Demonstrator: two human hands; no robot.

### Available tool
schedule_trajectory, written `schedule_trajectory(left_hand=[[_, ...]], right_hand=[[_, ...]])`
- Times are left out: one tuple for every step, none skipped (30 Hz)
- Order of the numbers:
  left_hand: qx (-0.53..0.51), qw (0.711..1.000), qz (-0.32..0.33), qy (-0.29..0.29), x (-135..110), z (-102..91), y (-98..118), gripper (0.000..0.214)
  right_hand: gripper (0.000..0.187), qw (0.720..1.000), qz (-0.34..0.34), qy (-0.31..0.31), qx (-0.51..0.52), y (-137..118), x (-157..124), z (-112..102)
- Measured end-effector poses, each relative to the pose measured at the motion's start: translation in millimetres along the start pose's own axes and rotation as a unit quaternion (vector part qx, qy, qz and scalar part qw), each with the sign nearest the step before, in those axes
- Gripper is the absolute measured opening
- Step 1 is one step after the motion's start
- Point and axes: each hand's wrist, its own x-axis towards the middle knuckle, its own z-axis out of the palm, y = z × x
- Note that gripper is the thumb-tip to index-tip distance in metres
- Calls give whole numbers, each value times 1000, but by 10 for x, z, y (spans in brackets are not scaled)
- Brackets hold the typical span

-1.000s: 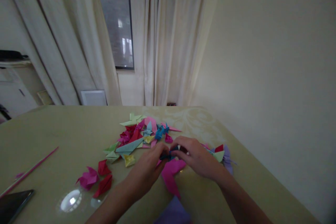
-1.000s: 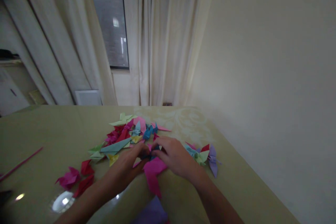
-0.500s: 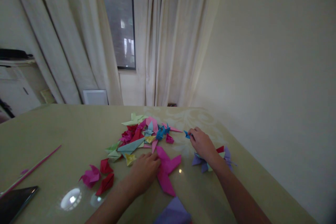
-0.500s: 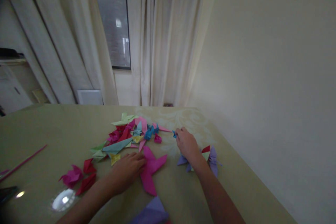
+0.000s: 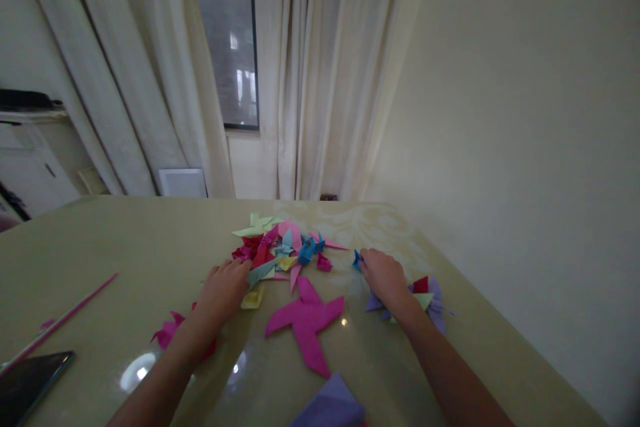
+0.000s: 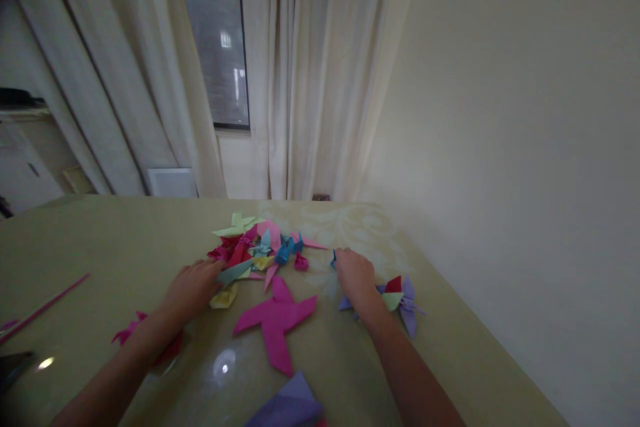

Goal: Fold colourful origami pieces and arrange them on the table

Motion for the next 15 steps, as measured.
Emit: schedule_trajectory(left_hand=[[-3,1000,-1,-1,6,-8,-7,26],[-5,1000,-2,0,10,-32,-19,23],[-8,1000,-3,1,11,-72,-34,22],[-10,1000,-5,5,8,-126,-48,21],[-8,1000,-4,8,-1,-192,-57,23],[-15,1000,4,13,-16,-264,-53,24],[-41,999,21,20,-37,-338,-30,26],[-90,994,47,31,-65,-407,18,28],[-161,983,80,43,-99,-466,90,29],[-244,961,117,55,-138,-512,184,29],[-325,931,152,65,-181,-544,294,29],[-388,901,179,70,-225,-564,411,28],[-424,881,198,70,-271,-573,525,27],[-437,872,209,66,-320,-574,630,27],[-432,874,215,59,-372,-569,720,26]], right_hand=[[17,1000,-7,11,10,-8,-21,-60],[18,999,-16,24,23,-19,-46,-127],[20,998,-26,37,38,-35,-75,-197],[21,997,-39,47,56,-60,-109,-266],[21,995,-55,53,72,-94,-148,-328],[21,991,-76,53,96,-138,-192,-381],[21,984,-101,47,137,-193,-241,-422],[22,971,-130,37,195,-255,-294,-453],[23,951,-159,26,265,-321,-347,-473],[24,923,-183,18,339,-386,-399,-485],[25,891,-202,15,406,-444,-447,-493],[23,864,-215,18,455,-490,-489,-500],[20,847,-223,24,482,-521,-523,-510],[15,838,-228,29,495,-533,-549,-523],[11,835,-230,31,499,-527,-567,-542]])
